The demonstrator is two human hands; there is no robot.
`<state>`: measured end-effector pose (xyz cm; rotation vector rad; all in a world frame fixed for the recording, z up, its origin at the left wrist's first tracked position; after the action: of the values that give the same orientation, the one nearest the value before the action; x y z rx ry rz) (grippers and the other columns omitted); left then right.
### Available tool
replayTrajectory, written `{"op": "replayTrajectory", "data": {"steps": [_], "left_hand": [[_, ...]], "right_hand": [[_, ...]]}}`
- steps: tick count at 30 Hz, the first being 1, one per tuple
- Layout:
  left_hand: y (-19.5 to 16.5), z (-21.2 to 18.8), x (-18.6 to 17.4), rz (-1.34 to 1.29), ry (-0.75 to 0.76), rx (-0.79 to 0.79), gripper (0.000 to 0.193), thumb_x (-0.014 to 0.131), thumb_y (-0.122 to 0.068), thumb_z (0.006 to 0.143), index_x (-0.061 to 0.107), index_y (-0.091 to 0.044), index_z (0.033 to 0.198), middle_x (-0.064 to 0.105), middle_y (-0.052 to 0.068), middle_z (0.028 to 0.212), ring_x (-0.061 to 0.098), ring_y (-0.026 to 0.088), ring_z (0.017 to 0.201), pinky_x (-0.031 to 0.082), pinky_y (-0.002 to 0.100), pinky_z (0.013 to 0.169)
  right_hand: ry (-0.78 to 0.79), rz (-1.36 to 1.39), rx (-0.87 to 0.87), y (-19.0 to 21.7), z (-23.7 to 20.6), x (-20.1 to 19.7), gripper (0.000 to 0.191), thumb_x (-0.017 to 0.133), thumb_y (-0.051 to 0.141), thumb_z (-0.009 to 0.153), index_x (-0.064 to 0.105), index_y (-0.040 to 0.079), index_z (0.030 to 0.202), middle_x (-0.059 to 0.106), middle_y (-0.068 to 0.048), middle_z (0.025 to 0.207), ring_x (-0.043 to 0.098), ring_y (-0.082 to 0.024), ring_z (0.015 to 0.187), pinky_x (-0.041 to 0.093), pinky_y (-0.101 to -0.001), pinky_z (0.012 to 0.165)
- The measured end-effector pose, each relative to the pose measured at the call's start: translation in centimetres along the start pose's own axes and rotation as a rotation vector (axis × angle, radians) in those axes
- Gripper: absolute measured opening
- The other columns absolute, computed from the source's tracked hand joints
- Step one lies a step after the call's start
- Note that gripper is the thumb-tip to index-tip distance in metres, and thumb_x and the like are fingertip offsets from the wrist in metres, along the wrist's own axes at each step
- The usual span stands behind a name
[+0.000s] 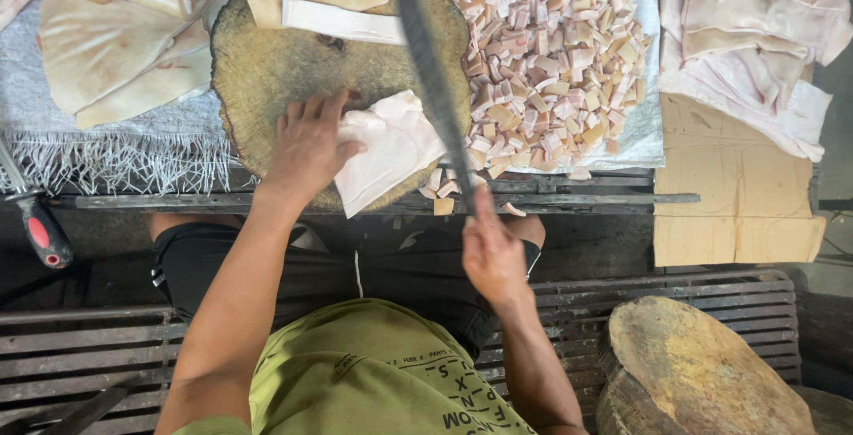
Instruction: The person cuts a large piece of pale meat into strips and then into small cubes on a round wooden chopping block using a large knife. The cut pieces are pushed to the side of the block, accumulating in a pile.
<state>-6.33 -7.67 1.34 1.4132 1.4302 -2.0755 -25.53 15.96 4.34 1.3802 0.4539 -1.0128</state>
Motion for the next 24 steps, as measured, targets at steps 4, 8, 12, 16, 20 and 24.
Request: {"op": "replayTrajectory", "data": {"steps": [4,8,12,16,20,24], "left_hand": [[0.8,-1.9,-0.6,0.015,0.019,-0.066,0.085,0.085,-0.034,0.077,0.048,-0.001,0.145,0.053,0.023,0.137,0.043,0.046,0.130,0.033,0.058,0.108],[1.6,-2.1,0.2,-0.022,0.065,-0.158,0.081,0.084,-0.031,0.078,0.050,-0.001,0.145,0.051,0.023,0.139,0.043,0.046,0.130,0.035,0.056,0.110],[2.0,-1.2,1.5,0.011,0.156,-0.214,0.069,0.084,-0.027,0.076,0.058,-0.005,0.135,0.048,0.023,0.139,0.042,0.046,0.130,0.035,0.055,0.110],[1.3,-0.1,1.0,-0.057,0.067,-0.117,0.046,0.079,-0.020,0.082,0.064,-0.009,0.124,0.060,0.019,0.131,0.050,0.042,0.126,0.039,0.051,0.108],[1.2,-0.3,1.8,-0.296,0.148,-0.133,0.036,0.074,-0.024,0.089,0.066,-0.008,0.120,0.071,0.018,0.117,0.066,0.038,0.115,0.049,0.047,0.100],[0.7,-0.6,-0.8,-0.308,-0.115,-0.026,0.055,0.081,-0.024,0.079,0.060,0.005,0.122,0.068,0.028,0.114,0.066,0.045,0.104,0.051,0.050,0.085]], "right_hand": [[-0.469,0.257,-0.262,1.1,-1.5,-7.7,0.059,0.052,0.001,0.109,0.029,0.013,0.162,0.077,-0.008,0.097,0.073,-0.010,0.068,0.058,-0.0286,0.057],[-0.451,-0.453,-0.425,2.6,-1.4,-2.7,0.058,0.058,-0.003,0.097,0.042,0.011,0.151,0.048,-0.032,0.136,0.075,-0.028,0.097,0.061,-0.0321,0.072],[0.163,-0.147,-0.156,-1.2,-0.9,4.4,0.071,0.057,0.003,0.087,0.033,0.000,0.154,0.066,-0.026,0.133,0.072,-0.042,0.087,0.057,-0.0477,0.065],[0.132,-0.031,0.051,-3.3,0.0,3.8,0.068,0.055,0.002,0.094,0.036,0.009,0.159,0.071,-0.028,0.102,0.068,-0.047,0.080,0.057,-0.0506,0.070],[0.084,0.089,0.226,-3.9,0.5,4.5,0.066,0.054,0.001,0.096,0.037,0.008,0.159,0.069,-0.030,0.086,0.070,-0.046,0.077,0.057,-0.0462,0.069],[0.029,0.124,0.240,-2.7,-0.4,4.0,0.066,0.055,0.001,0.095,0.037,0.007,0.158,0.069,-0.029,0.085,0.073,-0.044,0.078,0.059,-0.0417,0.069]]}}
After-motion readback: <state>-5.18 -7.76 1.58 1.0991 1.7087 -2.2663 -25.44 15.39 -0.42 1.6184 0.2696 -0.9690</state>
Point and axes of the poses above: each hand's wrist, its own z-axis towards the middle knuckle, its own x-axis out of the palm, y = z × x, the point moved 9 cm from there along z, towards the middle knuckle
